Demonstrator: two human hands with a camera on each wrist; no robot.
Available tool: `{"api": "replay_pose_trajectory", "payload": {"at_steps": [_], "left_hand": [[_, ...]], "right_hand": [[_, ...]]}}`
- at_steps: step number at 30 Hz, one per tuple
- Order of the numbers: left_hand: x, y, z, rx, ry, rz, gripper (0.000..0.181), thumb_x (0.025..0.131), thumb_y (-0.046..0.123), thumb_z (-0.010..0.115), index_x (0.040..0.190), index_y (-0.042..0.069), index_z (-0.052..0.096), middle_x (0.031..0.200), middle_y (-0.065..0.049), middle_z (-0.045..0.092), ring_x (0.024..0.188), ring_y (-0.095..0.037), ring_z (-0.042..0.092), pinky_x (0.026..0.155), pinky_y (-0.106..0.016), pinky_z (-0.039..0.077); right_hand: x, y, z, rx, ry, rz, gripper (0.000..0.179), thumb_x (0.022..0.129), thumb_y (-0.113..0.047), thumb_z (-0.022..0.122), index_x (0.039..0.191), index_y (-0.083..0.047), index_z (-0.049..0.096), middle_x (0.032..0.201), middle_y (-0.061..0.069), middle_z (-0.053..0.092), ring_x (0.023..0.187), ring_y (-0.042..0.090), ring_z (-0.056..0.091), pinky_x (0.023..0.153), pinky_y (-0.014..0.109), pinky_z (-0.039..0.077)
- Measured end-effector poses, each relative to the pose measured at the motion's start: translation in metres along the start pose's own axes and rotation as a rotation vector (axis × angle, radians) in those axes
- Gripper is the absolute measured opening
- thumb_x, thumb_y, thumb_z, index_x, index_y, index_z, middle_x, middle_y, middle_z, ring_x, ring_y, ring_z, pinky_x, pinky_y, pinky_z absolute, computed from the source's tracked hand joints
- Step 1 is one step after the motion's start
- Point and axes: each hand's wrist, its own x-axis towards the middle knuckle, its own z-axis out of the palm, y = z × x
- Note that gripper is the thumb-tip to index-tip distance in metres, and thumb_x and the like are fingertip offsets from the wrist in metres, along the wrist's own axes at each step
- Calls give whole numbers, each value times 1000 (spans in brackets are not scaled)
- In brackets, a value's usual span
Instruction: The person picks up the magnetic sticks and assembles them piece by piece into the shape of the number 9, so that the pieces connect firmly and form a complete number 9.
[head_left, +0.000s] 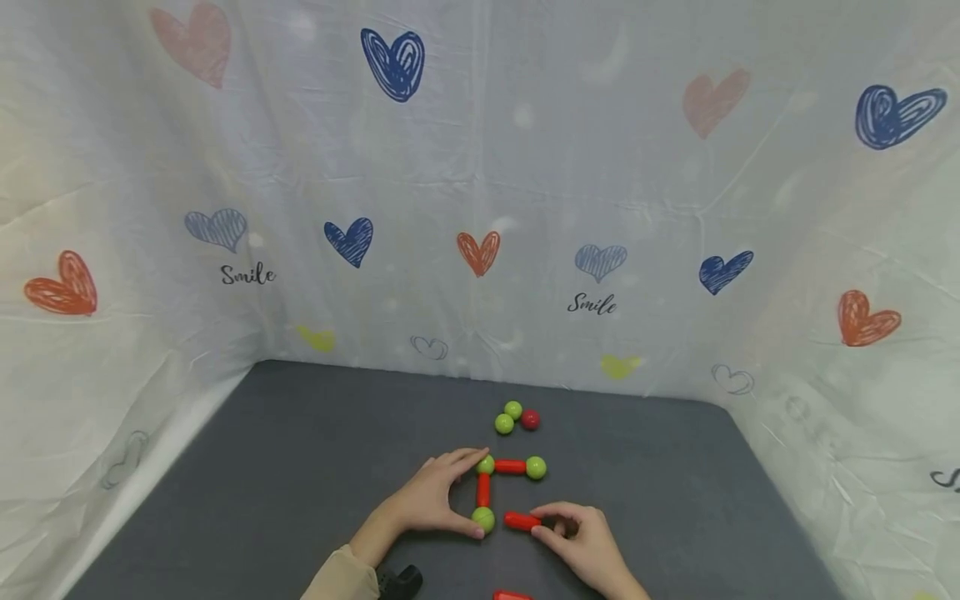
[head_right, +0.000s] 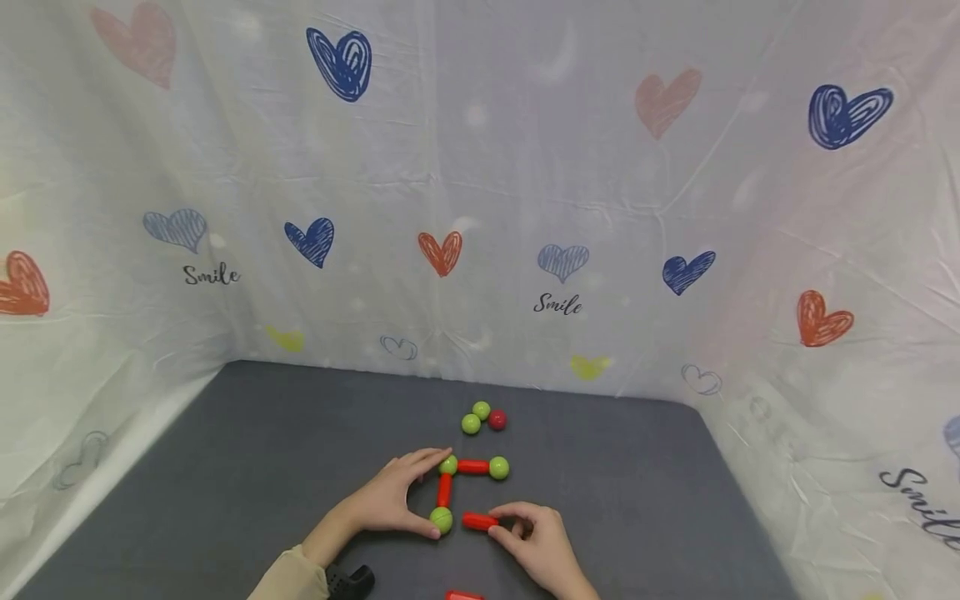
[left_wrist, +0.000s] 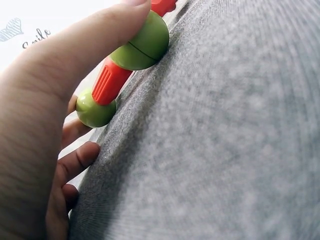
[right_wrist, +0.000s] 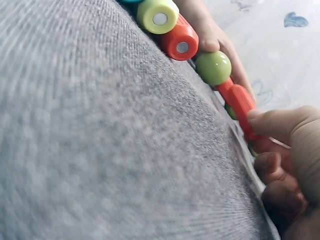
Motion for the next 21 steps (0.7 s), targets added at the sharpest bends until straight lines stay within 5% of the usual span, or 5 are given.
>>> {"api": "replay_pose_trajectory", "payload": {"at_steps": [21], "left_hand": [[2,-5,2,11,8,12,114,75,69,88,168,26,37,163,0,46,150,-31,44,114,-79,25]], "right_hand": [[13,-5,6,-50,-84,-107,16,93,-24,84,108,-17,83,68,-10,64,53,-2,48,50,19,41]]}}
